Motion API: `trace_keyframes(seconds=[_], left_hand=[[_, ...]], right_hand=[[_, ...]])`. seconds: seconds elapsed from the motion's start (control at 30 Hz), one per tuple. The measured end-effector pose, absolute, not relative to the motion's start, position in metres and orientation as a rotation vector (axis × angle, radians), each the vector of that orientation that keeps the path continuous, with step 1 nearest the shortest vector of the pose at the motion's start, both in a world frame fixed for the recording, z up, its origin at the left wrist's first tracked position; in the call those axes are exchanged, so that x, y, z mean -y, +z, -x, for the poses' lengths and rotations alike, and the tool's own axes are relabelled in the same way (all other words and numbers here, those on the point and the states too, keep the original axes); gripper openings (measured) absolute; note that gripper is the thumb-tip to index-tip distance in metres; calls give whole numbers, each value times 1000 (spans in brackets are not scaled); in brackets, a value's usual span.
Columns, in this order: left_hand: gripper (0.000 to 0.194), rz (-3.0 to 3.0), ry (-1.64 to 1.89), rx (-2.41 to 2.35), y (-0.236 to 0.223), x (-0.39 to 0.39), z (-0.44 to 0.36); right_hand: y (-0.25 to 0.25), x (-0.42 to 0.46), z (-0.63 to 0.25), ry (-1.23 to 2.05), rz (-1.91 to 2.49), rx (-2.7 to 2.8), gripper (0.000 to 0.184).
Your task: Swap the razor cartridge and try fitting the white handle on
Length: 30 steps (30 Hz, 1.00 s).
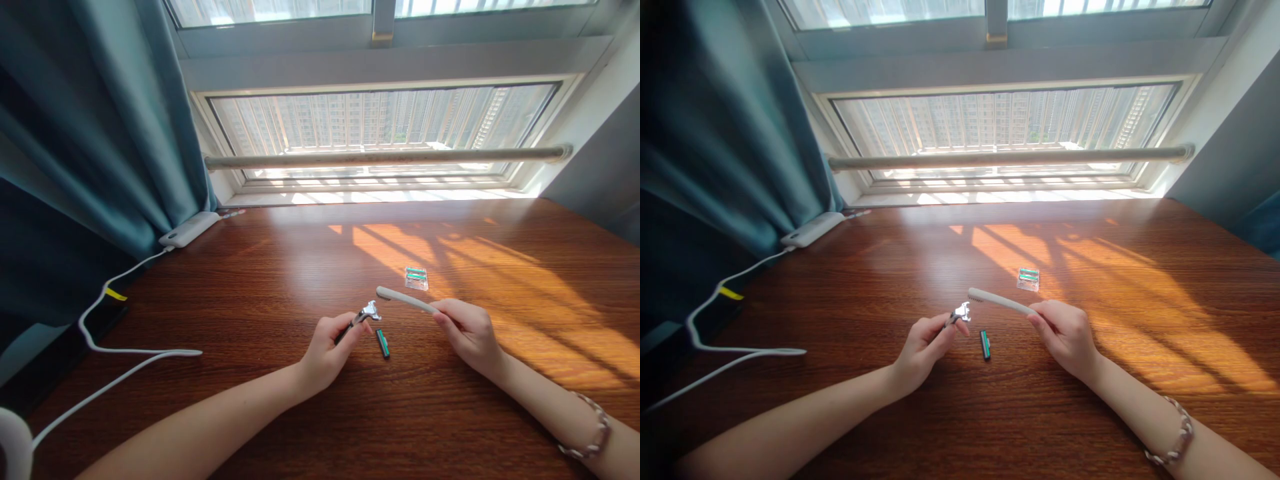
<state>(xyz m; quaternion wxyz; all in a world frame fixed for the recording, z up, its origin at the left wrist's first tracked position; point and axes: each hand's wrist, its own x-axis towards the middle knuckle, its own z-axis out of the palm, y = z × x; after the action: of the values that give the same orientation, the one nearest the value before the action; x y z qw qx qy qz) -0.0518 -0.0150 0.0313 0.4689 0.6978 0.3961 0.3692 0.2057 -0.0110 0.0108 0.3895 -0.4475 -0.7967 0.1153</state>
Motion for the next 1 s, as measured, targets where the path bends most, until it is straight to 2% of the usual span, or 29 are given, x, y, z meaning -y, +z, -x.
trace_keyframes(seconds=[0.2,0.37,0.73,0.87,1.0], left_hand=[[32,-1675,894,-1002,31,15,52],[32,-1661,879,-1010,31,14,51],[31,-1590,864,-978,29,14,52],[26,-1354,899,-885,23,14,50],[19,-1040,918,-636,16,10,43]], right_hand=[[12,12,-204,208,1185,2035,22],[13,14,-203,230,1071,2096,20],[10,12,-204,229,1153,2090,19],[7,11,-204,198,1285,1994,20],[10,13,-201,215,1187,2007,16]])
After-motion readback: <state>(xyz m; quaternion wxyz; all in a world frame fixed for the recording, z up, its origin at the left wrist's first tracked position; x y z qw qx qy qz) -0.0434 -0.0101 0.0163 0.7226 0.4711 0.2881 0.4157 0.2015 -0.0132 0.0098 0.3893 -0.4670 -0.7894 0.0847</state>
